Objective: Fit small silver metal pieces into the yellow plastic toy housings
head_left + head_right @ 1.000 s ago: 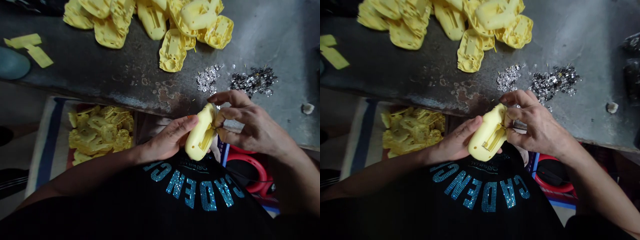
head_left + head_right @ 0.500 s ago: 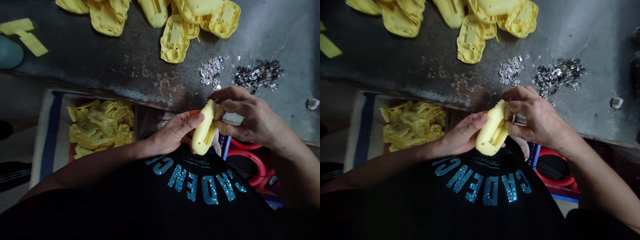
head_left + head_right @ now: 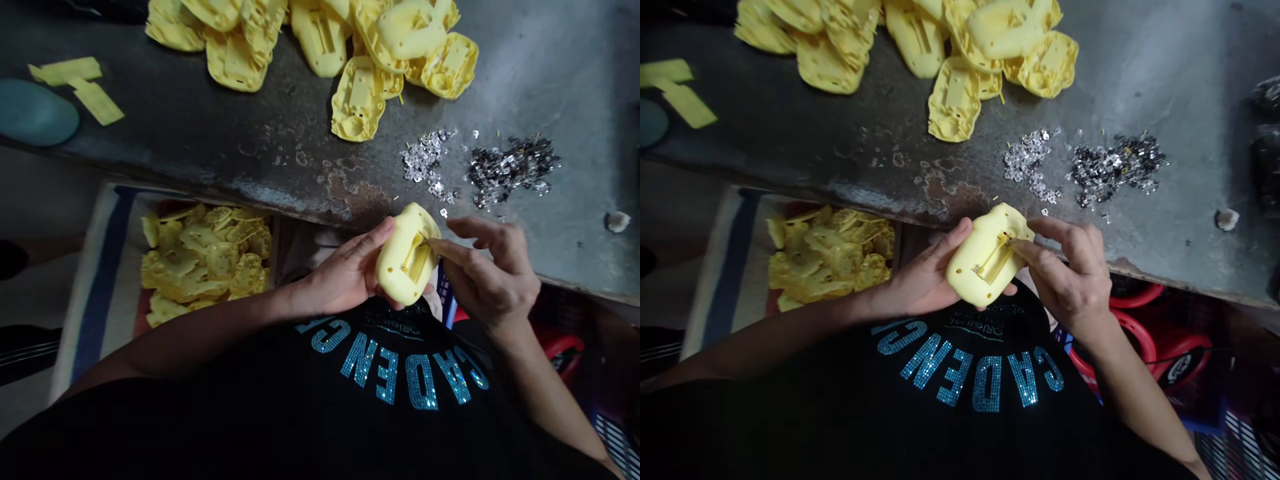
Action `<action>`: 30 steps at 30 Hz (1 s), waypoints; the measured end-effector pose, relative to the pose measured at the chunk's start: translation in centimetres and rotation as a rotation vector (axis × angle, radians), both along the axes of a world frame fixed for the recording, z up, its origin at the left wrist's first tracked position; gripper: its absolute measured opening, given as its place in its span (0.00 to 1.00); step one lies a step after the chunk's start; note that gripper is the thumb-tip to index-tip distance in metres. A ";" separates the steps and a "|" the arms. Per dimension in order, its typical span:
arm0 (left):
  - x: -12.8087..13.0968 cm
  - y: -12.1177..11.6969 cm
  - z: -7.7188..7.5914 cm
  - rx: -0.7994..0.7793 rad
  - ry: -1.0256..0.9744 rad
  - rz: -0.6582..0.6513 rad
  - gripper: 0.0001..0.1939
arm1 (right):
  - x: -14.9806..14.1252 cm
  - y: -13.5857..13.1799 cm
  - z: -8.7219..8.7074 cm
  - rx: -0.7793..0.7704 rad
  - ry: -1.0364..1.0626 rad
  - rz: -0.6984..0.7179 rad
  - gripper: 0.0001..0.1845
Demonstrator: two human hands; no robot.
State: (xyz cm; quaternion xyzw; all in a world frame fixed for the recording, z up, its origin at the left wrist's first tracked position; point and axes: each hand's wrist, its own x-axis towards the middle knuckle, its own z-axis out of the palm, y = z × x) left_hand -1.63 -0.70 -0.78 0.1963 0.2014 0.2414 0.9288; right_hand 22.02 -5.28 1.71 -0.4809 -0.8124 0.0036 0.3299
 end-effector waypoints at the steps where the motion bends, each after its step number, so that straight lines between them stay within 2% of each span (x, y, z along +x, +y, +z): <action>1: 0.0 -0.1 -0.1 0.004 -0.014 -0.002 0.40 | 0.1 -0.2 -0.4 0.038 -0.034 -0.006 0.28; 5: 0.2 -0.5 -0.3 0.017 0.008 0.040 0.41 | 0.3 -0.7 -1.2 0.131 -0.130 -0.014 0.35; 10: 0.4 -1.0 -0.3 0.074 0.113 0.126 0.38 | 0.0 -0.7 -0.7 0.172 -0.142 -0.017 0.31; 15: 0.5 -1.1 0.2 0.077 0.175 0.180 0.33 | -0.2 -0.6 -0.3 0.199 -0.122 -0.013 0.34; 20: 0.1 -1.0 0.3 0.066 0.152 0.144 0.35 | -0.1 -0.2 0.0 0.188 -0.074 0.040 0.30; 22: 0.0 -0.9 0.4 0.053 0.158 0.149 0.35 | -0.1 0.0 0.5 0.098 0.014 0.057 0.26; 26: -0.1 -0.9 0.6 0.062 0.169 0.192 0.32 | -0.1 0.9 1.6 -0.212 0.303 0.088 0.18; 28: 0.0 -0.9 0.7 0.078 0.169 0.201 0.30 | 0.0 1.3 2.0 -0.265 0.379 0.108 0.14; 30: 0.1 -1.0 0.7 0.085 0.186 0.196 0.31 | 0.1 1.7 2.3 -0.263 0.347 0.117 0.11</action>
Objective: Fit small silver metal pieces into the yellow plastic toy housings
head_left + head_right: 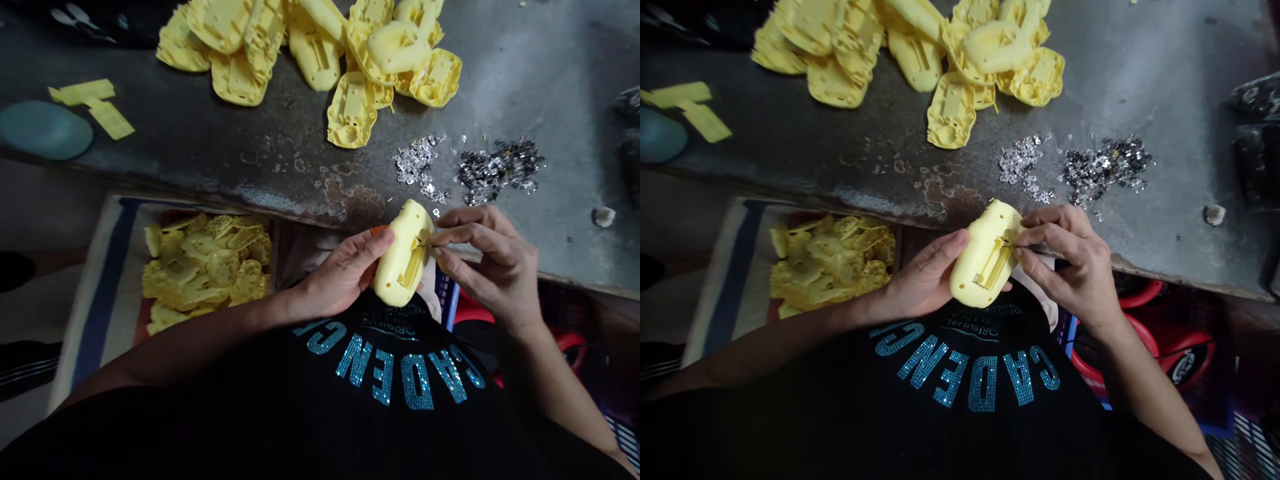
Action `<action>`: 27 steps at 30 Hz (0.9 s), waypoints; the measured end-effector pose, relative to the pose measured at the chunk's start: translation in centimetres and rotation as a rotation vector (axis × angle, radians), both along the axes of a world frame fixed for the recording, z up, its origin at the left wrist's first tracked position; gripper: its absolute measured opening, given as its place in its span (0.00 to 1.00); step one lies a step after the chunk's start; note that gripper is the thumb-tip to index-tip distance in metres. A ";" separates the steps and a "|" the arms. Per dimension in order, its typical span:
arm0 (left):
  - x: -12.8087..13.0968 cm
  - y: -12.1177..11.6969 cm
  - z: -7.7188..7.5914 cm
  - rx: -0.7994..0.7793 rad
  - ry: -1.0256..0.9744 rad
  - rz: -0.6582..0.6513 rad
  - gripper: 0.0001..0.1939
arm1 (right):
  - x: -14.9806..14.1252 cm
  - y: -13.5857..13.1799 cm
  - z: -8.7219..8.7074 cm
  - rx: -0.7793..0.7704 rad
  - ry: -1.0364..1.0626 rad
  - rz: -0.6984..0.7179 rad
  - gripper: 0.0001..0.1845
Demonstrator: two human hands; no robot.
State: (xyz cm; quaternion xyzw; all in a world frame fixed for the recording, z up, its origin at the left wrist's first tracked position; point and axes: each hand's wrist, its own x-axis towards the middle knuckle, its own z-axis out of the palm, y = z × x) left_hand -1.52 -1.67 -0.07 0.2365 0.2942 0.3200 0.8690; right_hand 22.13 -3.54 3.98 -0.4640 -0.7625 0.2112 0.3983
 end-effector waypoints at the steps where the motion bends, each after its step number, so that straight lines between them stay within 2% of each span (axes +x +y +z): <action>1: 0.1 -0.1 0.0 0.004 0.015 -0.003 0.32 | 0.0 0.2 0.1 0.016 -0.045 0.009 0.11; 5: 0.2 -0.3 0.0 0.029 0.061 0.012 0.34 | -0.3 0.7 0.4 0.137 -0.246 0.052 0.11; 10: 0.2 -0.3 -0.6 0.040 0.050 0.010 0.33 | -1.0 1.0 -0.4 0.230 -0.330 0.044 0.10; 14: 0.0 -0.1 -1.3 -0.009 0.013 -0.058 0.33 | -1.0 1.1 -0.9 0.153 -0.268 0.059 0.08; 21: -0.1 0.2 -1.4 -0.060 -0.073 -0.115 0.34 | 0.1 1.7 0.4 -0.177 0.048 0.067 0.07; 27: 0.0 0.1 -1.5 -0.056 -0.083 -0.123 0.33 | -0.4 1.9 0.5 -0.175 0.049 0.036 0.07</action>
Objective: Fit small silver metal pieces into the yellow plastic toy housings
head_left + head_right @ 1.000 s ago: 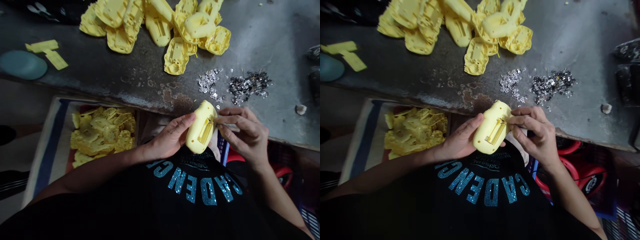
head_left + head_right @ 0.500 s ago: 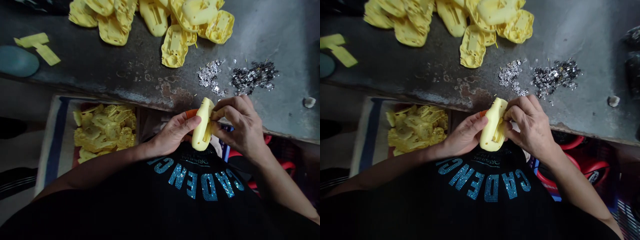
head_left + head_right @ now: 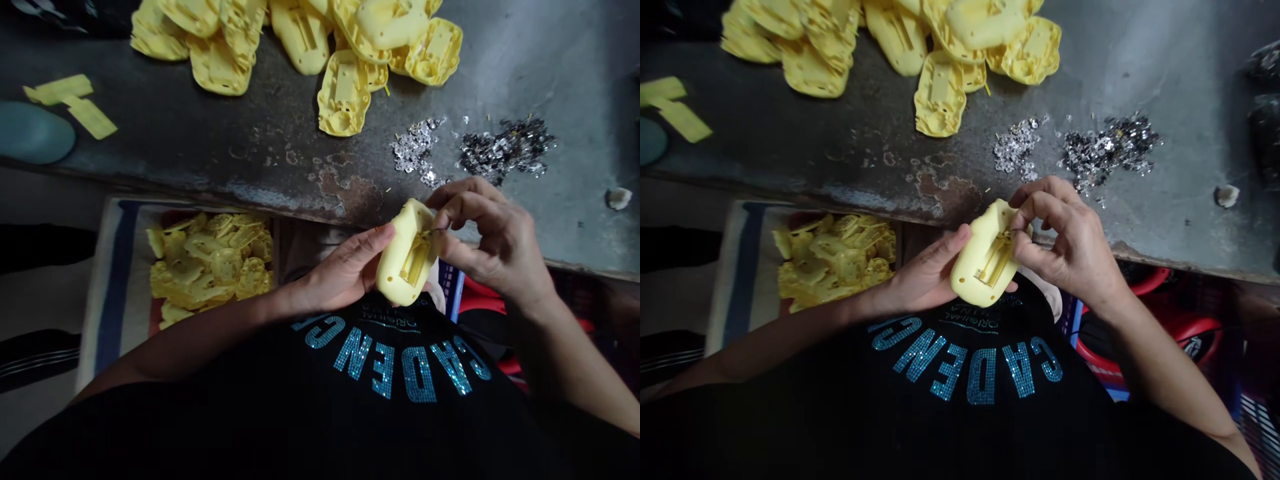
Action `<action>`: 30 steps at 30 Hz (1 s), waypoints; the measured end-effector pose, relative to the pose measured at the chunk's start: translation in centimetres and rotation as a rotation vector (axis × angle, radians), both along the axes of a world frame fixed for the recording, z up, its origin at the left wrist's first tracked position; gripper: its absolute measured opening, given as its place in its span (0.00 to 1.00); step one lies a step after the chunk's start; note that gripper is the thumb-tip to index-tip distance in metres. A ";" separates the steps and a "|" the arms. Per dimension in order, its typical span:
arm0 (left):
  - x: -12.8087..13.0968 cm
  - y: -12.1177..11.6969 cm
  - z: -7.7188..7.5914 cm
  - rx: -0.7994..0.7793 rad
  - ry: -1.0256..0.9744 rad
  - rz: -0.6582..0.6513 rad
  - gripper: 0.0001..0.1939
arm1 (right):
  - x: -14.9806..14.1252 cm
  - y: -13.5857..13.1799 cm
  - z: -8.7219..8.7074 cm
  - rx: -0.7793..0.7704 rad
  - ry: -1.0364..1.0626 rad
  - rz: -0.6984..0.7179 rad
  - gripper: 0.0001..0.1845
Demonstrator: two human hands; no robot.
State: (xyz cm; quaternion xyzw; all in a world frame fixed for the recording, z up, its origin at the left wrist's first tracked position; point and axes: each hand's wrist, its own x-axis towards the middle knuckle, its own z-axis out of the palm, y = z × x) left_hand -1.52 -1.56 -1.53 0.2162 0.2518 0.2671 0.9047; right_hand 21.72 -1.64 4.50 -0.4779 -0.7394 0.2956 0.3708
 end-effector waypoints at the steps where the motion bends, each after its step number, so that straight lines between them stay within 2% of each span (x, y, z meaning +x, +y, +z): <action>1: 0.0 0.0 0.0 0.002 -0.002 0.002 0.32 | -0.1 -0.1 0.0 0.016 -0.010 -0.006 0.07; 9: 0.2 -0.1 0.2 0.017 -0.024 0.000 0.28 | -0.7 -0.5 -0.3 0.077 -0.095 -0.023 0.06; 16: 0.2 -0.2 -0.1 -0.010 0.044 0.004 0.36 | -1.0 -0.7 -0.3 0.109 -0.119 -0.025 0.07; 25: 0.1 -0.3 -0.1 0.003 0.029 -0.007 0.33 | -1.0 -0.4 -0.1 0.099 -0.186 0.006 0.05; 30: 0.0 -0.2 -0.5 0.017 0.018 -0.002 0.36 | -1.4 -0.6 -0.8 0.176 -0.245 -0.036 0.05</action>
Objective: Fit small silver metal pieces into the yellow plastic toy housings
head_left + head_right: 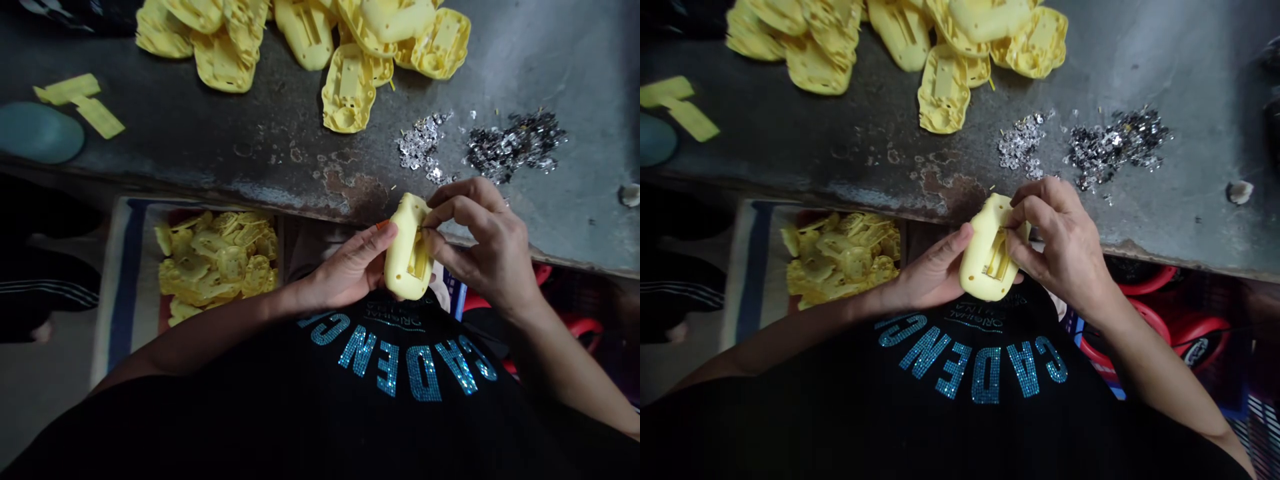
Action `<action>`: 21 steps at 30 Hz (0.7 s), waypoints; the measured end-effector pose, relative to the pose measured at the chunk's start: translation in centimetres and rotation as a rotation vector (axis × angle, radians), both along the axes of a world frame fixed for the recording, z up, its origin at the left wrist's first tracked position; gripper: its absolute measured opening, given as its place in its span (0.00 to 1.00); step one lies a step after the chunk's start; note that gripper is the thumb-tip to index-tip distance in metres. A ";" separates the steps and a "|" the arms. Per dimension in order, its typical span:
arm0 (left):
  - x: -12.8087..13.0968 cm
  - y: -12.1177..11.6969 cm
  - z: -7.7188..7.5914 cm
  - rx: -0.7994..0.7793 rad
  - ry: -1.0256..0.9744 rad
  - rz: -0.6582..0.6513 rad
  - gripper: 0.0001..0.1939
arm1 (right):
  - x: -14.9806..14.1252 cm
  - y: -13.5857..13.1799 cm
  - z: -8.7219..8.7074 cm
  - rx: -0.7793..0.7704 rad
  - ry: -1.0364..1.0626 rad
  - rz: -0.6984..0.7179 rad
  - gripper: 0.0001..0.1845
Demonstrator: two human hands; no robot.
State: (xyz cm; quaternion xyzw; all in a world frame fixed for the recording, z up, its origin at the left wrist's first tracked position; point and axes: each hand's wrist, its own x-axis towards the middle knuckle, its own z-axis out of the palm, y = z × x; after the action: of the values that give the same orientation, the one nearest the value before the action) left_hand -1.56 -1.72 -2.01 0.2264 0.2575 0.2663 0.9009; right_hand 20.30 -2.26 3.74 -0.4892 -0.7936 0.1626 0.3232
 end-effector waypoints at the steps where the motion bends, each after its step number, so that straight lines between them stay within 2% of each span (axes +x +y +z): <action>1: 0.0 0.1 0.0 -0.002 -0.018 -0.014 0.36 | -0.1 -0.1 -0.2 0.025 -0.003 -0.004 0.05; 5: -0.2 0.4 0.0 -0.036 -0.114 -0.096 0.36 | 0.0 -1.1 -0.6 0.131 -0.005 -0.022 0.12; 8: -0.4 0.6 0.1 -0.087 -0.146 -0.100 0.33 | 0.2 -1.9 -0.7 0.175 -0.016 -0.073 0.18; 16: -0.3 0.7 0.3 -0.077 -0.152 -0.134 0.35 | 0.6 -2.6 -2.0 0.320 -0.177 -0.060 0.24; 18: -0.4 0.7 0.3 -0.061 -0.152 -0.133 0.36 | 0.7 -2.7 -2.0 0.304 -0.164 -0.055 0.24; 21: -0.3 0.4 0.3 -0.031 -0.125 -0.115 0.39 | 0.8 -2.4 -1.4 0.178 -0.010 -0.082 0.20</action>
State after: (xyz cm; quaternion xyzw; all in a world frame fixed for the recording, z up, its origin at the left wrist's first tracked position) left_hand -1.85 -1.28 -1.70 0.2097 0.1913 0.2238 0.9324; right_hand 21.07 -4.63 2.38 -0.4914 -0.7858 0.0756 0.3680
